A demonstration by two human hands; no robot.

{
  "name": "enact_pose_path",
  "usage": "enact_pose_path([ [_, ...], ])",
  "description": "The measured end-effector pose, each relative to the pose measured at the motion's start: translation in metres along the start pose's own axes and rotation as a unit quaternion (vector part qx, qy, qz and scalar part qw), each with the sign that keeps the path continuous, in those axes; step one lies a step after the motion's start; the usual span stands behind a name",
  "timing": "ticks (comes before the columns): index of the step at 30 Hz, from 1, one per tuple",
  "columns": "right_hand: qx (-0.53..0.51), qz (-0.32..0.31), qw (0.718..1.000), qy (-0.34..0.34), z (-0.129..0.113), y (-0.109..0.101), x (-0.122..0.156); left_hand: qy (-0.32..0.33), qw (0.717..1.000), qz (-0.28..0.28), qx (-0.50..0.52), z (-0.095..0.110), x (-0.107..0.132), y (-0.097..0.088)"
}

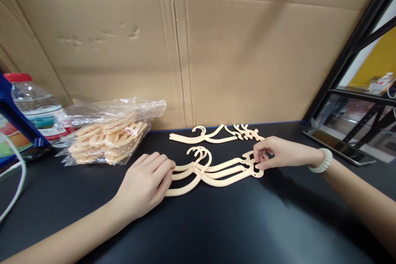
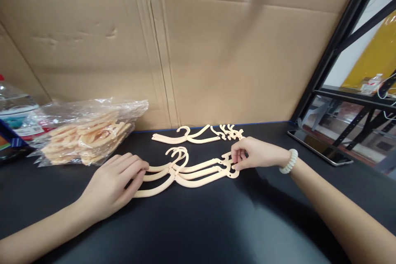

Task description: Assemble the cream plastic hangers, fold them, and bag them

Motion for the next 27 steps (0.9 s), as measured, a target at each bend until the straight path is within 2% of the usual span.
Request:
enact_pose_path([
  [2, 0.012, 0.012, 1.0, 0.008, 0.0, 0.0, 0.0, 0.019, 0.999, -0.005, 0.034, 0.004, -0.001, -0.003],
  [5, 0.024, 0.054, 0.998, -0.016, -0.006, 0.001, -0.002, 0.043, 0.995, -0.015, 0.084, 0.007, 0.0, -0.004],
  [9, 0.023, 0.082, 0.994, -0.066, -0.019, 0.017, -0.008, 0.063, 0.993, -0.024, 0.097, 0.005, 0.002, -0.001],
  [12, 0.029, 0.083, 0.992, -0.085, -0.032, 0.037, -0.015, 0.037, 0.993, -0.042, 0.106, 0.003, 0.002, 0.002],
  [17, 0.102, 0.062, 0.991, -0.055, -0.048, 0.059, -0.025, 0.005, 0.989, -0.068, 0.131, 0.001, 0.002, 0.006],
  [23, 0.127, 0.045, 0.988, -0.07, -0.056, 0.063, -0.025, -0.002, 0.985, -0.068, 0.16, -0.003, 0.004, 0.014],
  [27, 0.103, 0.07, 0.99, -0.072, -0.049, 0.058, -0.024, 0.036, 0.979, -0.048, 0.197, -0.003, 0.005, 0.016],
])
Point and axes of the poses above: each hand's wrist, its own x-axis away from the middle knuckle, its own y-axis out of the palm, z = x × y, the point moved 2 cm from there along -x, towards the middle knuckle, and after that the axes turned 9 degrees about -z, right-handed, at the moved point
